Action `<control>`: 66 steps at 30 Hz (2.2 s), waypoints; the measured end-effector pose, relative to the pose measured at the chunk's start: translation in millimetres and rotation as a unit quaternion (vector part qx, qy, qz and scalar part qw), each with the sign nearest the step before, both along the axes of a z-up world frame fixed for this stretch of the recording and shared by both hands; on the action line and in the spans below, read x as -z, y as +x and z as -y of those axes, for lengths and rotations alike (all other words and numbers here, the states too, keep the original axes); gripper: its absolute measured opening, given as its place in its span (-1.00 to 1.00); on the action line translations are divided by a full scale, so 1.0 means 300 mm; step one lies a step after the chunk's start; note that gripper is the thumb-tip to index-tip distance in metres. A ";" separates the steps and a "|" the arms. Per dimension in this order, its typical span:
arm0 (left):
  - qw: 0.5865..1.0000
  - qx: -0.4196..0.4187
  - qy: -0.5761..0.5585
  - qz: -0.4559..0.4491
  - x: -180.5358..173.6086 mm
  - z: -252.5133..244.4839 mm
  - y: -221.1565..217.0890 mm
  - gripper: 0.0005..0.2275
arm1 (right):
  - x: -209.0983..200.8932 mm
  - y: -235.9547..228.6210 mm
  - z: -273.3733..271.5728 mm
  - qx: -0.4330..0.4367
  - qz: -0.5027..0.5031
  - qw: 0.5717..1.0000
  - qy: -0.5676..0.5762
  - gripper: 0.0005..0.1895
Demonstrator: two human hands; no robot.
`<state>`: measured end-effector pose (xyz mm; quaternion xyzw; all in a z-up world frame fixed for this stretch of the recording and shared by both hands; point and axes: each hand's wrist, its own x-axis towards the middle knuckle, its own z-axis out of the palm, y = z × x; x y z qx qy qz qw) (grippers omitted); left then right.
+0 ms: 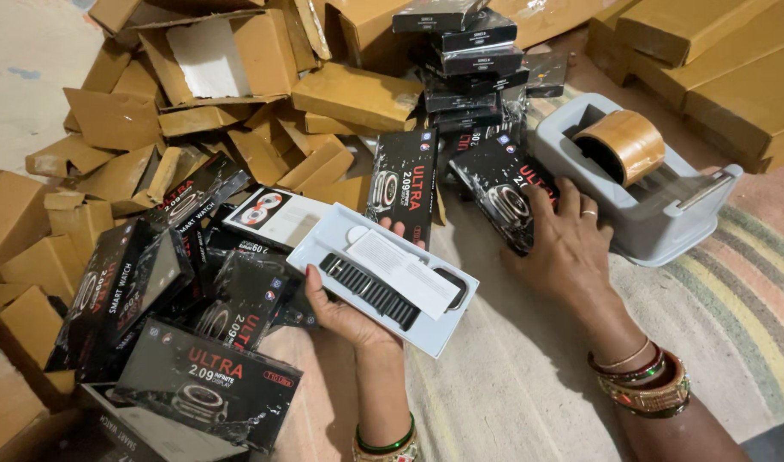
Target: The person unpacks smartwatch boxes, removes the watch and accessories from the inner tray, places them into small cardboard shipping boxes, and seals the boxes with packing tape. The process is repeated for multiple units.
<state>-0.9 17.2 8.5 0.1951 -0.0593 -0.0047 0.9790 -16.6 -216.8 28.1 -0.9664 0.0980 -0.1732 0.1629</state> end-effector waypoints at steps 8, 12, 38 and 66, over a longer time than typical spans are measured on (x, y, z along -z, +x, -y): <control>0.998 -0.060 0.023 -0.025 0.008 0.017 0.014 -0.23 | -0.024 -0.009 -0.020 -0.186 0.064 0.933 0.302 0.00; 0.991 -0.122 0.016 -0.046 0.020 0.046 0.021 -0.34 | -0.005 -0.049 -0.118 -0.381 0.056 0.864 0.325 -0.06; 0.998 -0.048 0.028 -0.015 0.053 0.106 0.011 -0.45 | -0.083 -0.110 -0.145 -0.379 -0.049 0.896 0.226 0.04; 0.603 -0.063 0.788 -0.106 -0.076 -0.130 0.024 -0.69 | 0.103 -0.176 0.177 -0.046 -0.069 0.849 0.521 -0.41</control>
